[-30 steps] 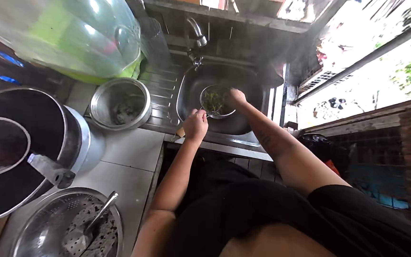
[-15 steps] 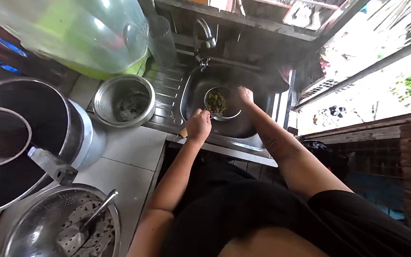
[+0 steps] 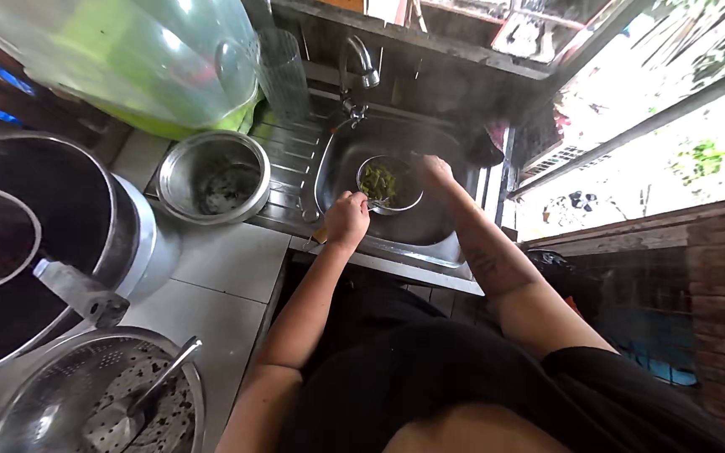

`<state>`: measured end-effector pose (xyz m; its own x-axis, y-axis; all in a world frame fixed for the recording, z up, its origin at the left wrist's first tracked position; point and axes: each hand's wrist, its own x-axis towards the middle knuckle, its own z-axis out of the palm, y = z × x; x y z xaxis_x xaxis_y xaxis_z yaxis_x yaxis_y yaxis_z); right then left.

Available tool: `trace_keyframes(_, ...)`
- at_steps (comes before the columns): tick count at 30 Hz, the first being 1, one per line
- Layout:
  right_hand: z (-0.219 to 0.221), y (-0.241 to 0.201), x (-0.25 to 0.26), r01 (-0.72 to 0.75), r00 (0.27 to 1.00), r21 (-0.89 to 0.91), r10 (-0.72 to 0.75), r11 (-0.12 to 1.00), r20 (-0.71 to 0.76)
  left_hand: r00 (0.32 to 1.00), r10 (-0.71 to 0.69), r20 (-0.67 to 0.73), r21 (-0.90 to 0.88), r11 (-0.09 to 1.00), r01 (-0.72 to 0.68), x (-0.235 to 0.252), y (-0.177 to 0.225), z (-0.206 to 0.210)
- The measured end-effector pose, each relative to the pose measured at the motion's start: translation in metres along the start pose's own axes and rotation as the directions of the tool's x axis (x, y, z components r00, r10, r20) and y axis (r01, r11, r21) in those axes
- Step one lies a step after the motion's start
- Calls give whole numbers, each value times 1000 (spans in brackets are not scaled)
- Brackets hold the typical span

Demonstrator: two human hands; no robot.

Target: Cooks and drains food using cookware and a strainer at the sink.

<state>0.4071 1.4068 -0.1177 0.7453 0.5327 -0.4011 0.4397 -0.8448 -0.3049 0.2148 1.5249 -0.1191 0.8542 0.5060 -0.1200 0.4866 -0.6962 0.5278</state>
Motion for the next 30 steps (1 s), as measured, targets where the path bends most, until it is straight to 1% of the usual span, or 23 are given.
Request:
trace_keyframes(3,-24,8,-17,-4,996,55,9,998,-87,999,-25,-37,-106,994,21,6,-2,-9)
trace_keyframes(5,-35,23,-32,41,987,168,-14,985,-158,997,-47,-63,-198,980,34,12,-4,-11)
trace_keyframes(6,-34,32,-37,83,981,229,-38,970,-193,997,-62,-45,-225,973,50,16,-8,-10)
trace_keyframes(7,-29,40,-42,89,976,262,-32,961,-214,997,-75,-10,-221,973,71,18,-14,-5)
trace_keyframes(9,-16,48,-52,28,977,224,21,974,-213,996,-94,10,-205,974,94,19,-18,4)
trace_keyframes(10,-8,51,-54,22,977,238,29,971,-209,995,-99,-7,-218,971,96,20,-18,4)
trace_keyframes(12,7,55,-64,22,981,354,48,935,-188,994,-94,-49,-273,959,77,16,-13,-2)
trace_keyframes(14,10,56,-76,-5,981,430,88,903,-173,986,-75,-152,-305,952,26,7,-8,-17)
trace_keyframes(15,9,58,-83,8,979,453,86,891,-186,973,-59,-223,-280,960,-6,0,-6,-29)
trace_keyframes(16,7,61,-90,45,975,473,64,880,-212,948,-35,-315,-218,975,-36,-10,-5,-42)
trace_keyframes(17,5,64,-99,87,967,480,41,873,-250,907,-7,-420,-143,988,-59,-22,-6,-56)
trace_keyframes(18,2,67,-108,124,955,479,26,869,-294,848,32,-529,-64,995,-77,-34,-10,-68)
trace_keyframes(19,0,70,-116,142,943,475,27,869,-331,771,77,-632,16,996,-87,-46,-17,-79)
trace_keyframes(21,-4,81,-125,172,924,440,11,881,-382,628,127,-768,140,990,-29,-66,-34,-98)
trace_keyframes(22,-5,87,-128,178,919,417,1,891,-394,577,133,-806,180,983,25,-72,-43,-104)
trace_keyframes(23,-5,92,-130,177,915,398,-2,900,-403,550,115,-827,198,976,93,-76,-52,-107)
trace_keyframes(24,-5,96,-133,167,914,389,7,906,-407,546,64,-835,186,968,171,-77,-61,-109)
trace_keyframes(25,-3,100,-135,152,915,375,14,914,-404,564,-13,-826,156,955,251,-77,-68,-109)
trace_keyframes(27,-2,105,-141,110,926,364,38,925,-375,622,-184,-761,95,917,388,-71,-81,-108)
trace_keyframes(29,-3,113,-148,79,937,362,55,929,-345,691,-317,-649,51,889,455,-67,-88,-106)
trace_keyframes(30,-5,119,-154,72,942,379,63,922,-331,713,-345,-610,37,887,460,-68,-88,-105)
